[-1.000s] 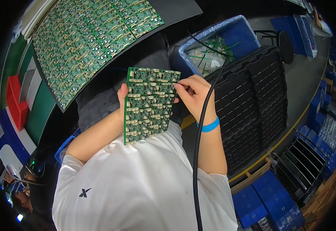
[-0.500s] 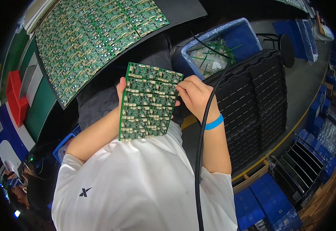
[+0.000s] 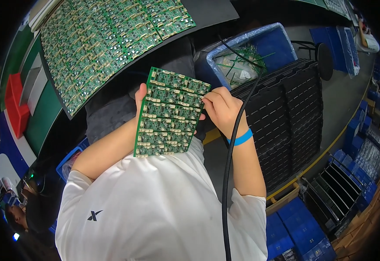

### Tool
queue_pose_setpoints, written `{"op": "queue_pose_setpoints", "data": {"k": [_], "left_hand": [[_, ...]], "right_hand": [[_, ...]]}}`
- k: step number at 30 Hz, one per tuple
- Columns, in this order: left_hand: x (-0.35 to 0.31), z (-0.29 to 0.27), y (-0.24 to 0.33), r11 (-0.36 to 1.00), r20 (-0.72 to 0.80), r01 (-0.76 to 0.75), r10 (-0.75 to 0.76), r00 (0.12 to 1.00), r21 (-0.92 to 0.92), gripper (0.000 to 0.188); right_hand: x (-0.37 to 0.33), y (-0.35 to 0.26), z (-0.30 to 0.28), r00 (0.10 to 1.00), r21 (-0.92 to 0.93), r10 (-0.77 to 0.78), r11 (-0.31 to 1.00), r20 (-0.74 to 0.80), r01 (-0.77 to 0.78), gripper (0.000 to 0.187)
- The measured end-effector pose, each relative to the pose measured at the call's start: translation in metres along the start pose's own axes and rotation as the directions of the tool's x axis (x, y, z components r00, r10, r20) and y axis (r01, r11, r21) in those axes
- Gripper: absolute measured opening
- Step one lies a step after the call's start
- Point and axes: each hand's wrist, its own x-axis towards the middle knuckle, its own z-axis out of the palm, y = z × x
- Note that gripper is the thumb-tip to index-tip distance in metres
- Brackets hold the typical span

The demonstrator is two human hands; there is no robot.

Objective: Testing and inspecting electronic circuit boards on an assembly line using a probe and anti-static equipment.

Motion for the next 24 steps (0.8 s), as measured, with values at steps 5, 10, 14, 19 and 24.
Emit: {"op": "queue_pose_setpoints", "data": {"k": [5,10,14,19,24], "left_hand": [[0.0,-0.003,0.002,0.994,-0.018,0.039,-0.037,0.999,0.099,0.13],[0.001,0.007,0.0,1.0,-0.083,0.014,-0.017,0.996,-0.026,0.119],[0.001,0.002,0.002,0.999,-0.078,0.031,-0.033,0.996,-0.028,0.116],[0.003,-0.006,0.002,0.998,-0.036,0.037,-0.039,0.999,-0.052,0.114],[-0.003,0.0,-0.004,0.984,-0.042,-0.088,0.095,0.995,0.153,0.109]], "right_hand": [[0.001,-0.001,-0.003,1.0,-0.004,-0.022,1.0,0.002,0.022,0.019],[-0.001,-0.002,-0.003,1.0,0.004,-0.01,1.0,0.008,0.01,0.019],[0.005,-0.005,-0.01,0.999,-0.006,-0.011,1.0,-0.038,0.011,0.019],[0.008,-0.002,-0.022,0.888,-0.084,0.304,0.932,-0.346,-0.352,0.011],[-0.005,-0.031,-0.009,0.847,0.323,0.523,0.82,-0.089,-0.472,0.002]]}}
